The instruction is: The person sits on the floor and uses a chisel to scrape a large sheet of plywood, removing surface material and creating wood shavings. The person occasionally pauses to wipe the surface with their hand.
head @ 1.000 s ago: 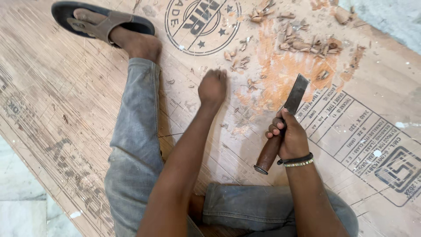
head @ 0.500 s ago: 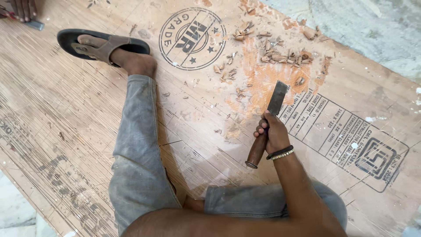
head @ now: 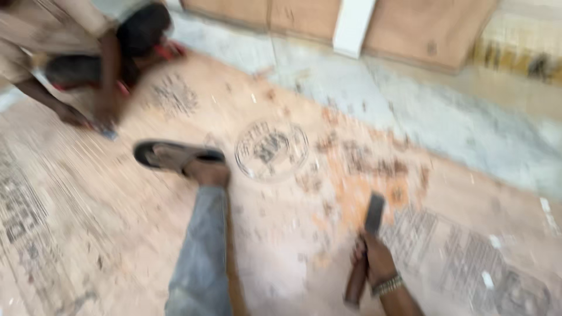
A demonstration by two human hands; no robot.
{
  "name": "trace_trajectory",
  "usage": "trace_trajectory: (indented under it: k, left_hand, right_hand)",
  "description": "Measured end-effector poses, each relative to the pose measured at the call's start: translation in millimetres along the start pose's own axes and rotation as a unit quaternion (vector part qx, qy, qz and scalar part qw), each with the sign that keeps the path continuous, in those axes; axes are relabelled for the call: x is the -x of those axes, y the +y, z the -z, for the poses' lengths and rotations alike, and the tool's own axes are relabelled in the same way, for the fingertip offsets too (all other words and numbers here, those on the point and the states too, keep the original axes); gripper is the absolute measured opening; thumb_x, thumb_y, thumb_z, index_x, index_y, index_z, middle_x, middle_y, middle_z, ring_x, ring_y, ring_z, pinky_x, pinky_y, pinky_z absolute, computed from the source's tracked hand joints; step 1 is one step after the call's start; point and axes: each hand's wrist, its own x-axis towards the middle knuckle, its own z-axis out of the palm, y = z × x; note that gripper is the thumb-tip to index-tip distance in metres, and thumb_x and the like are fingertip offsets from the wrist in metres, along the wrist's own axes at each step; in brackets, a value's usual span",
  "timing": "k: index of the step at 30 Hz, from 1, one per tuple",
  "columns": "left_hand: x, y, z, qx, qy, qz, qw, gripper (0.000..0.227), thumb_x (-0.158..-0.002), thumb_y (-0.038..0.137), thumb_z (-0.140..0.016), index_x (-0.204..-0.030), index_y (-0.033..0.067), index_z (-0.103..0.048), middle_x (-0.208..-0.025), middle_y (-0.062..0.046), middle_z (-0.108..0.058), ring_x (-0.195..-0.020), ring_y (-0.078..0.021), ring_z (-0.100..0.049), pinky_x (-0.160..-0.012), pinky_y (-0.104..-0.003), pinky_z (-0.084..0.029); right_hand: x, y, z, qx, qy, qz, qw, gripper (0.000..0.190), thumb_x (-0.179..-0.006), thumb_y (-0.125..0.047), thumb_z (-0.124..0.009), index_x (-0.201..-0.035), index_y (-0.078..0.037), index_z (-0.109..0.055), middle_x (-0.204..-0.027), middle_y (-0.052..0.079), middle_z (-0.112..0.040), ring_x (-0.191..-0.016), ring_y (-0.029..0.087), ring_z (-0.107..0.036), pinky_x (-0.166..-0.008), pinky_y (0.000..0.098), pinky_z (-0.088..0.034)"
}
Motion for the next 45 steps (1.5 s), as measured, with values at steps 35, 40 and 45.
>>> trace_trajectory:
  k: [35,40,45]
  left_hand:
    - [189,-63,-244,-0.091,-0.205,0.034,0.974,0.107,-0.084,0.067,-0.065,-0.158,0.0050,-0.018,-0.164,-0.028,-0.006,-0.152,-0.0444,-0.004,-0.116,-0.070,-0.006]
    - [188,-53,-247,-0.056,-0.191,-0.036,0.979,0.105,-0.089,0.068,-0.059,-0.161,0.0038,-0.019,-0.169,-0.026,-0.010,-0.158,-0.0413,-0.008,-0.123,-0.064,-0.007]
    - [172,-45,-257,-0.077,-0.158,-0.015,0.984,0.112,-0.089,0.071,-0.058,-0.158,-0.0046,-0.014,-0.166,-0.029,-0.006,-0.156,-0.0427,-0.005,-0.123,-0.057,-0.006]
  right_hand:
    - [34,18,-50,0.185,-0.067,-0.115,0.974,0.025,-0.101,-0.031,-0.057,-0.098,-0.006,-0.056,-0.064,-0.002,-0.043,-0.053,0.012,-0.045,-0.052,0.0317,-0.046]
    - [37,15,-57,0.170,-0.089,-0.124,0.974,0.026,-0.101,-0.032,-0.057,-0.100,-0.006,-0.056,-0.065,-0.002,-0.043,-0.054,0.011,-0.045,-0.053,0.0311,-0.046]
    - [45,1,-47,0.152,-0.076,-0.097,0.981,0.027,-0.102,-0.033,-0.057,-0.101,-0.006,-0.056,-0.065,-0.002,-0.044,-0.055,0.011,-0.046,-0.054,0.0310,-0.047]
